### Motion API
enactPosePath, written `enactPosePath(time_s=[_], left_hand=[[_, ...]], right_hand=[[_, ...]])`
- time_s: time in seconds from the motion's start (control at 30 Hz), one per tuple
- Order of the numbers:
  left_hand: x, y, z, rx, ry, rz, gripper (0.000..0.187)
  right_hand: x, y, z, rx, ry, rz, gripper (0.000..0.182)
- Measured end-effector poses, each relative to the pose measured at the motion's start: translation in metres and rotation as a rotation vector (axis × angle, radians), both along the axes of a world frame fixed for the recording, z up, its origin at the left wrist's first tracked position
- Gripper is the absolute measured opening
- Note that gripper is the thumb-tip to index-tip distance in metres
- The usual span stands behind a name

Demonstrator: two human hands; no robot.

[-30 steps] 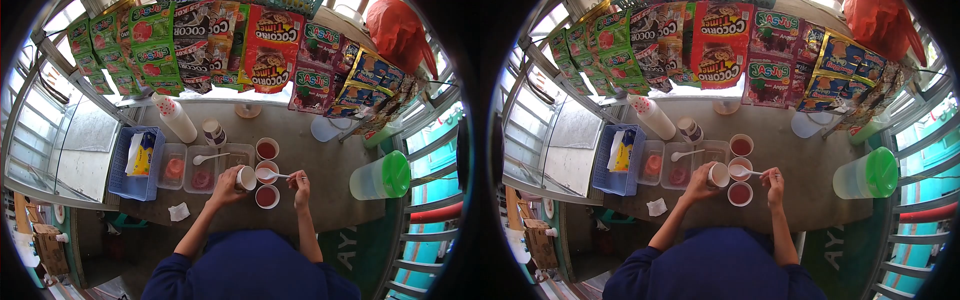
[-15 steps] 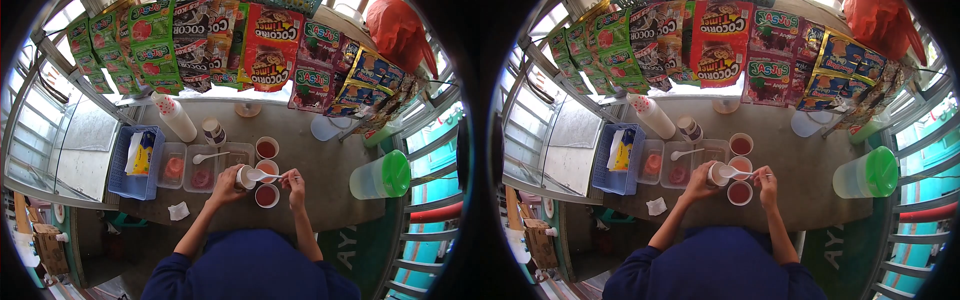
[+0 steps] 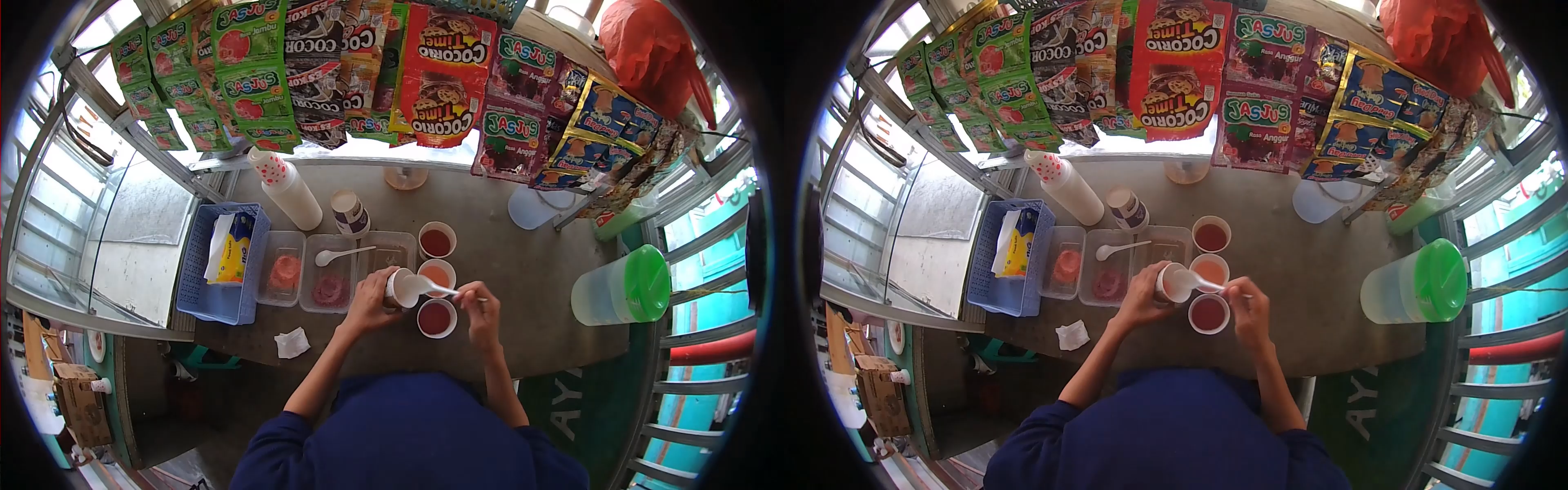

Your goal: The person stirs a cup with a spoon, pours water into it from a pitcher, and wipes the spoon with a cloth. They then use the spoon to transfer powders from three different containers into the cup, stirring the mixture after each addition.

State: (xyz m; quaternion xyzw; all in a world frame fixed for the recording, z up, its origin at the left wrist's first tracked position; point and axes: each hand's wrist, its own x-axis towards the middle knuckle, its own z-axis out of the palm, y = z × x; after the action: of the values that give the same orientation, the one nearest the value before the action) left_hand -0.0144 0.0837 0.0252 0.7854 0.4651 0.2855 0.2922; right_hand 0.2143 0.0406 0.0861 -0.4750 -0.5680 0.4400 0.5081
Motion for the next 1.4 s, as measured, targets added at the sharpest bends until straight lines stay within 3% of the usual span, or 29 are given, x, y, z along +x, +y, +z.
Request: enactPosePath(time_s=[0.07, 0.17, 0.27, 0.4, 0.57, 0.67, 1.0, 1.17, 1.23, 1.3, 1.33, 1.4], left_hand=[[0.0, 0.0, 0.001, 0.002, -0.001, 0.001, 0.087], [0.0, 0.0, 0.002, 0.003, -0.001, -0.003, 0.086], [0.0, 0.0, 0.003, 0.007, -0.004, -0.003, 0.086], [-0.001, 0.0, 0.003, 0.009, -0.004, -0.005, 0.086], [0.0, -0.001, 0.005, -0.004, -0.006, -0.012, 0.086], [0.0, -0.001, 0.005, -0.002, 0.001, -0.008, 0.087], [-0.003, -0.001, 0.002, 0.025, -0.057, -0.003, 0.089], [-0.006, -0.008, 0.002, -0.013, -0.225, 0.047, 0.091], [-0.007, -0.013, 0.004, -0.07, -0.331, 0.046, 0.092], [-0.007, -0.017, 0.001, -0.04, -0.362, 0.047, 0.092], [-0.007, -0.019, -0.001, -0.011, -0.393, 0.047, 0.091], [-0.005, -0.024, -0.009, -0.037, -0.46, 0.061, 0.09]], right_hand=[[0.007, 0.004, -0.007, 0.019, 0.098, -0.225, 0.027], [0.016, 0.01, -0.018, 0.029, 0.03, -0.347, 0.03], [0.015, 0.012, -0.025, -0.054, -0.163, -0.303, 0.03], [0.01, 0.013, -0.038, -0.049, -0.208, -0.249, 0.029], [0.017, 0.015, -0.057, -0.135, 0.206, -0.288, 0.029], [0.025, 0.012, -0.058, -0.217, 0.311, -0.292, 0.029], [0.014, 0.01, -0.027, -0.253, 0.353, -0.288, 0.029], [-0.015, 0.006, -0.002, -0.106, 0.269, -0.094, 0.026], [-0.021, 0.004, 0.003, -0.11, 0.172, -0.037, 0.017], [-0.03, 0.007, 0.019, 0.285, -0.293, 0.091, 0.007], [-0.033, 0.007, 0.027, 0.285, -0.291, 0.092, 0.007], [-0.039, 0.008, 0.042, 0.412, -0.531, 0.248, 0.005]])
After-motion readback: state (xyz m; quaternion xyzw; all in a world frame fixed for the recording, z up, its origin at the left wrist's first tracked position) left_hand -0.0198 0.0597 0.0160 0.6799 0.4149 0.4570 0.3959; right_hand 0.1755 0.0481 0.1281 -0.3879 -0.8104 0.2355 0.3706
